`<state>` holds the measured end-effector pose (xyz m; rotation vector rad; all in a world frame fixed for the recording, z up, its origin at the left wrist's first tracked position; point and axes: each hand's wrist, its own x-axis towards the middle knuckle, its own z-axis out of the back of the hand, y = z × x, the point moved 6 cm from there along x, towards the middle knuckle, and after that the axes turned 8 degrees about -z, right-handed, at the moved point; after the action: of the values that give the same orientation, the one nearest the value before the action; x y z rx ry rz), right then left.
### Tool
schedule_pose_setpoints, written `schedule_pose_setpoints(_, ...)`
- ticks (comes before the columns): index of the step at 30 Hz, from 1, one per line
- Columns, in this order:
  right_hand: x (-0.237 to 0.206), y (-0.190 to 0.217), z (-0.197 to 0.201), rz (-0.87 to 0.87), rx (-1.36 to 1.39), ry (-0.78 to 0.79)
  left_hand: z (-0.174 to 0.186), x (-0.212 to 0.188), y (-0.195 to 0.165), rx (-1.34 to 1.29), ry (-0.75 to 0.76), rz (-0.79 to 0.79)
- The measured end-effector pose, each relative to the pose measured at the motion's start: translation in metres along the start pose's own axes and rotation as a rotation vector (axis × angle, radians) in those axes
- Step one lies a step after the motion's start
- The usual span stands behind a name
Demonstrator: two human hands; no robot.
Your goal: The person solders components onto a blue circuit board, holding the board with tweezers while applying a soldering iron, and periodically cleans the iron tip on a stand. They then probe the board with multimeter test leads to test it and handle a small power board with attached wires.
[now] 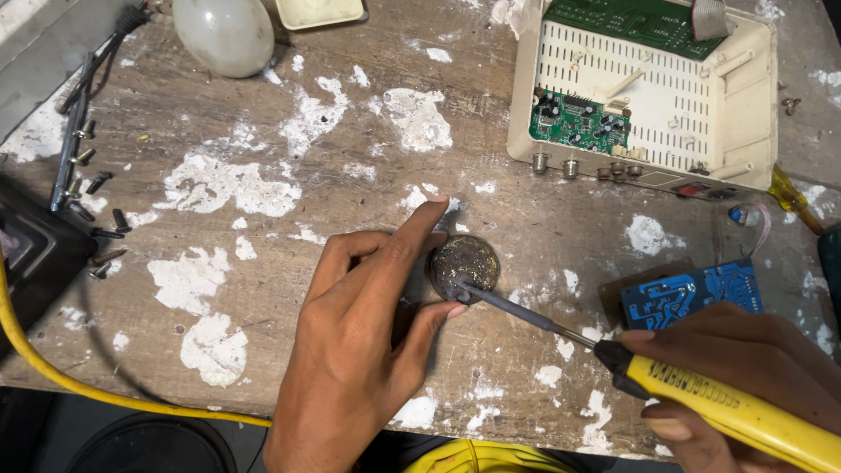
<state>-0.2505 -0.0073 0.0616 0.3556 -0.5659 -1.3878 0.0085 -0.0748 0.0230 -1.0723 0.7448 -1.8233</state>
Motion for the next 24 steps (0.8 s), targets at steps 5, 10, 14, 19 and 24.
schedule_pose_setpoints(5,0.004,0.009,0.000,-0.010,-0.019,0.008,0.002,0.000,0.000,-0.003,0.004,-0.014)
schedule_pose_setpoints(10,0.008,0.019,0.001,0.031,-0.020,-0.003,0.003,-0.001,-0.003,-0.011,-0.005,-0.031)
schedule_pose_setpoints(14,0.010,0.024,0.002,0.015,-0.063,0.021,0.004,-0.001,-0.006,-0.001,-0.019,-0.046)
schedule_pose_setpoints(19,0.008,0.013,0.013,0.005,-0.061,-0.034,0.005,-0.002,-0.008,0.010,-0.027,-0.067)
schedule_pose_setpoints(24,-0.021,-0.043,0.020,-0.158,0.328,-0.135,0.001,-0.001,-0.008,0.022,-0.018,-0.029)
